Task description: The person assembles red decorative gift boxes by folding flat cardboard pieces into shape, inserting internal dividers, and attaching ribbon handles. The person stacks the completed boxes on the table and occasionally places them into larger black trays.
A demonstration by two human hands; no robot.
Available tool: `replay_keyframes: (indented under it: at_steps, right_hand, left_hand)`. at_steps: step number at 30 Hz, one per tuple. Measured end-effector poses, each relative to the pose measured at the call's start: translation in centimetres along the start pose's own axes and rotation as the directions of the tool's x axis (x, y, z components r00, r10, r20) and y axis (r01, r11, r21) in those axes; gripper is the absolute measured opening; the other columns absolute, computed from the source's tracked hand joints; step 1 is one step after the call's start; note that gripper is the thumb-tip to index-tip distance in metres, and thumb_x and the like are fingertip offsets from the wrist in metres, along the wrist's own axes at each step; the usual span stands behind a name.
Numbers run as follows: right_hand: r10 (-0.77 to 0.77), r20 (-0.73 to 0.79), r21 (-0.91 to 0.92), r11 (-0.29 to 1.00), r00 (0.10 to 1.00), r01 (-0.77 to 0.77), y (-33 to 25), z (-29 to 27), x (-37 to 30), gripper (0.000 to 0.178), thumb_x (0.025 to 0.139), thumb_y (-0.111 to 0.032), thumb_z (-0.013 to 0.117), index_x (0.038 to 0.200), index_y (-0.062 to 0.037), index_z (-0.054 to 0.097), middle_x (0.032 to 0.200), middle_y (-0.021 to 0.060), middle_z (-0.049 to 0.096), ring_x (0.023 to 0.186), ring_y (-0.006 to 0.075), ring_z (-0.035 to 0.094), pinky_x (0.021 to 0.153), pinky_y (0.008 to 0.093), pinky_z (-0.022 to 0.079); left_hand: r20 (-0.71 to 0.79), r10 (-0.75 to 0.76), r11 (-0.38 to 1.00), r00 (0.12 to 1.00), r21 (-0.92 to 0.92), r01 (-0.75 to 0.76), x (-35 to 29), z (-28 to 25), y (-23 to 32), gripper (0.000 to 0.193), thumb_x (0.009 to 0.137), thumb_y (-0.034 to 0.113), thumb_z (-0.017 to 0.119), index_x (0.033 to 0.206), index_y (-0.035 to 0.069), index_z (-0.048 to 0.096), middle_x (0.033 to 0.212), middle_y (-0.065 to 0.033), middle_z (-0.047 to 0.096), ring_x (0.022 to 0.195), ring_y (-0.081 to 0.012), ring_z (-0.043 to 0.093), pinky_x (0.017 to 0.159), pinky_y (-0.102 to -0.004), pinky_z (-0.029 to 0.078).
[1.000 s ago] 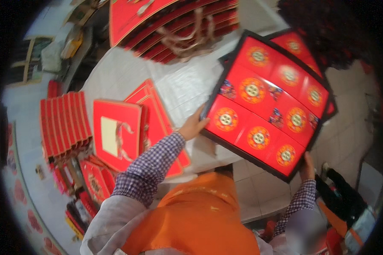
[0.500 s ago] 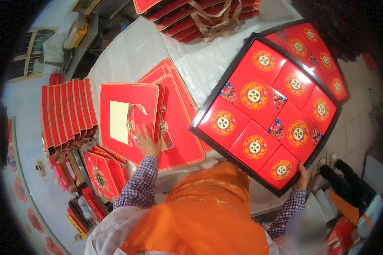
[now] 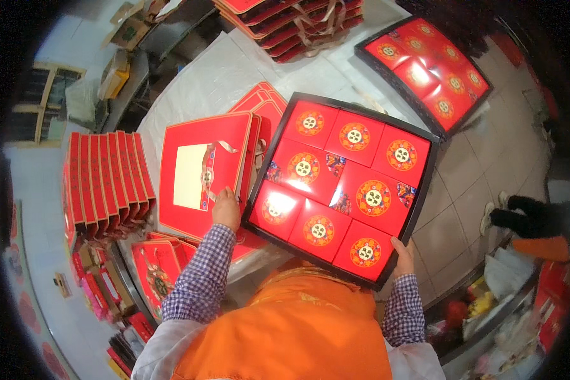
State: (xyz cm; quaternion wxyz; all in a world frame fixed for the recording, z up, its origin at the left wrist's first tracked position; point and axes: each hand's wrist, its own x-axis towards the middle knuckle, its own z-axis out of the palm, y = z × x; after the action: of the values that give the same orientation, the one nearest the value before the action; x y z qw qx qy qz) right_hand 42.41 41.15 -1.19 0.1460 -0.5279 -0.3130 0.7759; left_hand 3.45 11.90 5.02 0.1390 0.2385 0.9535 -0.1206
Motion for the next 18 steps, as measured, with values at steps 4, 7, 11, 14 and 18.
replay_keyframes:
  at_steps: [4,7,11,14,18]
  right_hand:
    - [0.039,-0.042,-0.011,0.999,0.998,-0.04,-1.4,1.4,-0.9,0.052,0.093,-0.012,0.064,0.136,0.0021,0.039,0.125,0.0185,0.059,0.107,0.0257,0.065,0.088,0.0368,0.058]
    - [0.035,-0.043,-0.035,0.999,0.998,-0.037,-2.0,1.5,-1.9,0.052,0.093,-0.012,0.065,0.136,0.002,0.039,0.125,0.0179,0.059,0.108,0.0245,0.064,0.089,0.0367,0.057]
    - [0.048,0.022,-0.031,0.998,0.999,-0.048,-2.6,1.3,-1.8,0.054,0.09,-0.011,0.067,0.136,0.0014,0.043,0.127,0.0156,0.06,0.111,0.0224,0.062,0.094,0.0353,0.052]
    - [0.043,0.036,-0.052,0.998,0.998,-0.042,-1.9,0.8,-1.2,0.057,0.089,-0.013,0.068,0.138,0.0018,0.042,0.129,0.0158,0.059,0.114,0.023,0.061,0.095,0.0356,0.051]
    - [0.082,0.074,-0.082,0.994,0.994,-0.076,-2.5,0.4,-0.7,0.065,0.088,-0.01,0.069,0.144,0.0009,0.037,0.13,0.0159,0.058,0.115,0.0236,0.06,0.096,0.0359,0.051]
  left_hand:
    - [-0.01,0.029,0.999,1.0,-0.014,-0.029,0.7,2.5,0.0,0.042,0.092,0.006,0.049,0.132,-0.007,0.049,0.115,-0.0169,0.057,0.104,-0.0322,0.062,0.081,-0.038,0.056]
    - [-0.032,0.075,0.994,0.997,-0.077,-0.077,0.1,2.8,0.4,0.037,0.092,0.007,0.049,0.127,-0.005,0.053,0.112,-0.0176,0.057,0.101,-0.0328,0.062,0.079,-0.0395,0.056]
    - [-0.139,0.143,0.982,0.98,-0.1,-0.158,-0.4,2.9,2.1,0.027,0.094,0.009,0.048,0.117,-0.003,0.057,0.107,-0.0173,0.057,0.096,-0.0339,0.062,0.075,-0.0426,0.056]
    - [-0.162,0.142,0.981,0.977,-0.108,-0.161,-0.2,2.2,4.0,0.022,0.094,0.01,0.049,0.11,-0.002,0.059,0.103,-0.017,0.056,0.092,-0.0346,0.062,0.073,-0.0443,0.056]
    - [-0.125,0.139,0.978,0.982,-0.141,-0.156,1.0,0.9,5.7,0.026,0.092,0.011,0.053,0.113,-0.002,0.057,0.106,-0.0169,0.054,0.095,-0.0352,0.061,0.076,-0.0449,0.055]
